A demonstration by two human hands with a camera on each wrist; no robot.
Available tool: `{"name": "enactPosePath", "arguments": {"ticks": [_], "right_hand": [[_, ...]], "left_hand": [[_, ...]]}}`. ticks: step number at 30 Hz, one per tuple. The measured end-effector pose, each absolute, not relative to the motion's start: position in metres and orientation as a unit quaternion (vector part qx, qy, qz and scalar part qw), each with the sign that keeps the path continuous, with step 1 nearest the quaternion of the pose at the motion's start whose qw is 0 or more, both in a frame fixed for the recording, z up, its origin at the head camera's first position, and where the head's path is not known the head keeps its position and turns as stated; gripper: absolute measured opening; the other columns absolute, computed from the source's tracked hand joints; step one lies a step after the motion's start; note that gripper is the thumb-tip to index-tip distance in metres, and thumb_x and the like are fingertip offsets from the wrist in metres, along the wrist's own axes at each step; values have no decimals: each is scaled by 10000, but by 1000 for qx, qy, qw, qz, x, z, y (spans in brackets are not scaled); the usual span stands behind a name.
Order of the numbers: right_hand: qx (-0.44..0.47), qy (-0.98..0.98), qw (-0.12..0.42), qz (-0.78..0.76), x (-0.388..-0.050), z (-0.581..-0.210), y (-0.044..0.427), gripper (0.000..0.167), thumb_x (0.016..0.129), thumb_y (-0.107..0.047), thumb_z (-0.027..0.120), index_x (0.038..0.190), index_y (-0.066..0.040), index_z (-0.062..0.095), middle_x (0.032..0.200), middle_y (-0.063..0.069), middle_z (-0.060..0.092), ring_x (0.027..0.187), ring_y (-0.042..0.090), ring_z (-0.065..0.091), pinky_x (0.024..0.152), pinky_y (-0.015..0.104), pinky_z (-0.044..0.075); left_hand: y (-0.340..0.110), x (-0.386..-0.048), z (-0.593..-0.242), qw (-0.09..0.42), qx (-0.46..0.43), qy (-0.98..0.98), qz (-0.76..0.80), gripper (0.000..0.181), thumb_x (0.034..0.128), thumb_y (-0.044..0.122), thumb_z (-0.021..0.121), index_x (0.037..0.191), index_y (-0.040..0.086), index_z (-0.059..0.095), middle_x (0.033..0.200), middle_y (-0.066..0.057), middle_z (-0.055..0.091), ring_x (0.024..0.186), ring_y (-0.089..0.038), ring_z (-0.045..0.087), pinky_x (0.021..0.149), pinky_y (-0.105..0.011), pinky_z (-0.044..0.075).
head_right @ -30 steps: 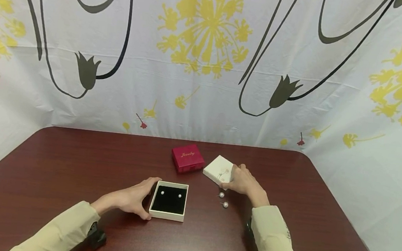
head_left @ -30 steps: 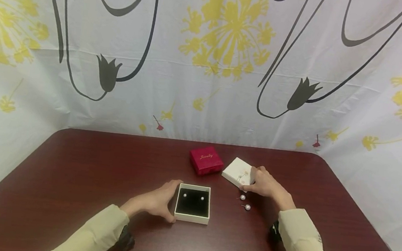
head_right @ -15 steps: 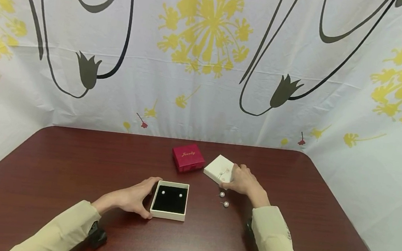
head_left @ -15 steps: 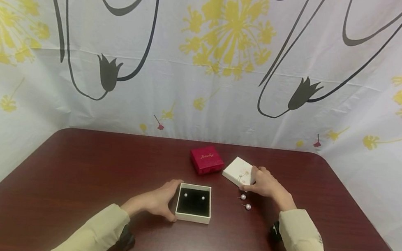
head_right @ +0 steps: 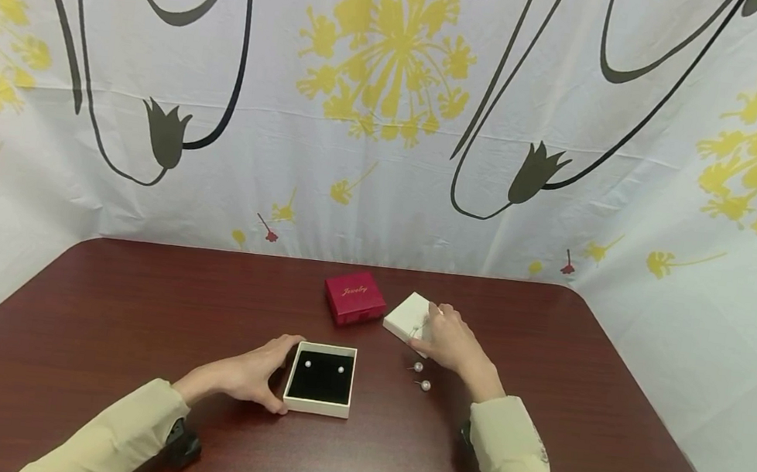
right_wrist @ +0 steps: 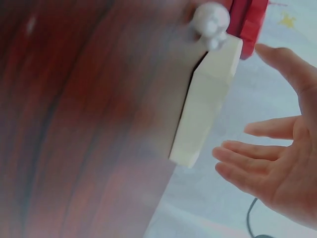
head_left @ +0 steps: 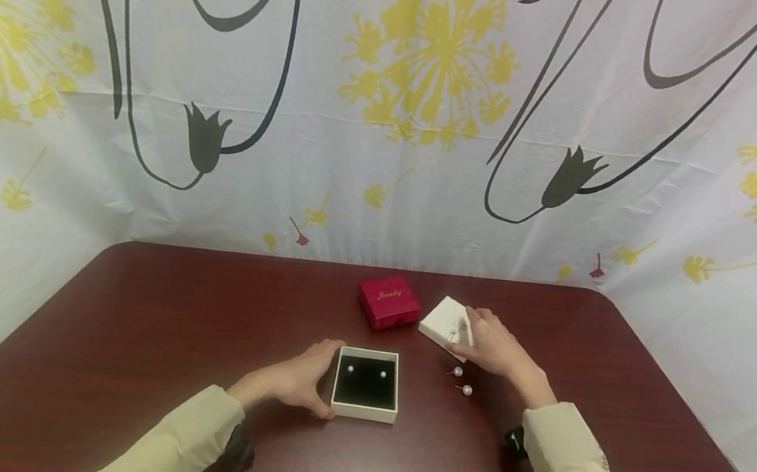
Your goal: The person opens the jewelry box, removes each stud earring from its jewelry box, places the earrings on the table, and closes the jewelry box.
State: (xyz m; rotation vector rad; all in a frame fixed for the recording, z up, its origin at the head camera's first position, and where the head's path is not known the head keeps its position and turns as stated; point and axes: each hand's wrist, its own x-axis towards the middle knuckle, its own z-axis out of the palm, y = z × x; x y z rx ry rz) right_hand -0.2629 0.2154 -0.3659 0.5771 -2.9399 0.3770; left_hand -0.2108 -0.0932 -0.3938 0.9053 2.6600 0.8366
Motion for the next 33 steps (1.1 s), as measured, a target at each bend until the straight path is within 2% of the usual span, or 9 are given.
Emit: {"name": "enactPosePath", "arguments": {"ticks": [3,6,16,21,28,33], "right_hand": [[206,-967,79,129,-259,-364,209,668,745,-253,671,1196,167,413,1143,317,460,1026,409,471,787,504,436],[233,-958,103,130,-255,-364,203,612,744,-215,673,1173,157,443,1103,291,492,957,365,507,777,464,443],[321,-928,129,141,-244,-361,179,569,762,-222,679,1171,113,468,1079,232,529,883,284,556,776,380,468],[347,-918,139,135,-237,-357,168,537,762,-228,679,1143,101,492,1062,205,547,924,296,568,801,389,466],[364,-914,124,129,-227,-353,154,536,755,-231,686,1160,69,503,1106,175,547,1019,285,529,858,376,446],[390,-904,129,117,-223,-353,145,470,760,-228,681,1115,42,532,1062,136,553,983,246,538,834,346,462]], "left_hand": [[-93,-210,-393,105,305,903,283,941,562,166,807,1281,-91,258,1177,-162,404,1165,-330,358,979,-466,294],[-93,-210,-393,106,302,904,282,942,565,170,807,1284,-90,257,1184,-163,402,1169,-334,356,981,-468,293],[-92,-208,-392,100,300,903,291,956,553,160,809,1286,-93,250,1231,-179,384,1162,-323,358,970,-456,308],[-93,-209,-393,98,303,903,288,941,558,169,808,1281,-84,261,1220,-167,390,1151,-312,366,964,-454,315],[-93,-209,-394,97,308,901,291,910,562,181,805,1268,-56,282,1171,-126,408,1117,-280,379,949,-445,328],[-93,-208,-394,94,311,900,291,903,560,176,808,1258,-63,287,1160,-129,411,1109,-280,382,944,-445,330]]}}
